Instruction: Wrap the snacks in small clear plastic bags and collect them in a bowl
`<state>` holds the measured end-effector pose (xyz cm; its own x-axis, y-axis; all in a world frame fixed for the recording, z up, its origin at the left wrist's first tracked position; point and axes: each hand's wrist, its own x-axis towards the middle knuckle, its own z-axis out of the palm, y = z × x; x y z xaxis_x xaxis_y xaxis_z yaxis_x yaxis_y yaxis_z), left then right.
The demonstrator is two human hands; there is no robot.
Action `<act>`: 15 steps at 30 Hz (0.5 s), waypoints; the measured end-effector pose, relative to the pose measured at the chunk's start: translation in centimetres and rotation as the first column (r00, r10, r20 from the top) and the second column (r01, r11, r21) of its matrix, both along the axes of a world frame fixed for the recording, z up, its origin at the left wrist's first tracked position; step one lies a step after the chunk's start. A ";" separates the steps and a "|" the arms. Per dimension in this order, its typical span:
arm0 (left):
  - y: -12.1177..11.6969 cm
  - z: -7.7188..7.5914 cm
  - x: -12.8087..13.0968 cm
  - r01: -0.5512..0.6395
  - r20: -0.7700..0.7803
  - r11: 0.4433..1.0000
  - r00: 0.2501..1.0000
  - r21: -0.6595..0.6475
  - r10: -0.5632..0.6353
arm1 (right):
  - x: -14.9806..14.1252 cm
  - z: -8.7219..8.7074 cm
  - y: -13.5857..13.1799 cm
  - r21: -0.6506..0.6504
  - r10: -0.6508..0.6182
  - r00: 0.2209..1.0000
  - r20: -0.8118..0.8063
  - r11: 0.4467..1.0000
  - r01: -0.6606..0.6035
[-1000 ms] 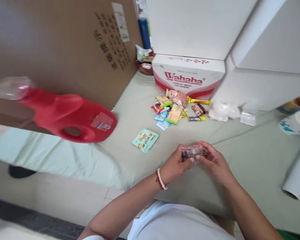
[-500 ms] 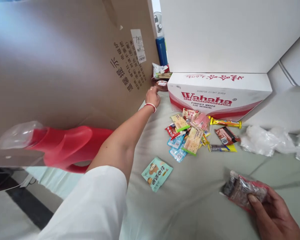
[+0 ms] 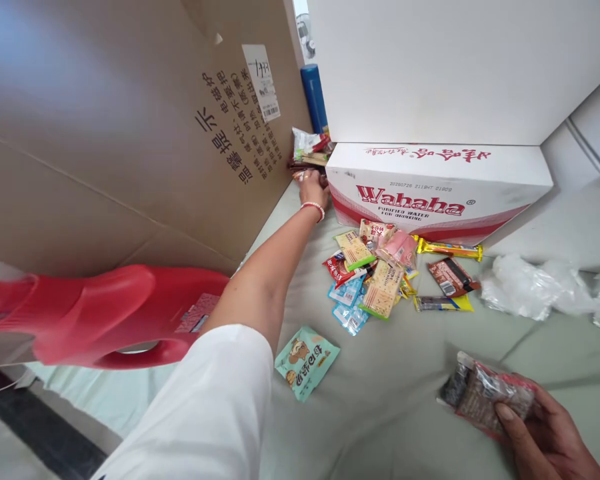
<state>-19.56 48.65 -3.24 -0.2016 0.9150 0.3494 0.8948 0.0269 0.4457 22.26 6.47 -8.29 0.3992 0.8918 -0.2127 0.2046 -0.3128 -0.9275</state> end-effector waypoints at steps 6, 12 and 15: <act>-11.9 1.7 0.7 -0.146 -0.208 0.980 0.971 -0.134 0.116 | -0.7 1.2 1.0 -0.038 -0.006 0.999 0.047 0.999 0.008; -23.7 3.1 1.7 -0.187 -0.420 0.941 0.906 -0.282 0.054 | -1.3 1.2 1.8 0.143 0.086 0.973 -0.216 0.988 -0.056; -29.5 3.5 3.0 -0.164 -0.447 0.939 0.894 -0.304 0.012 | -1.3 0.9 2.0 0.202 0.124 0.948 -0.293 0.977 -0.065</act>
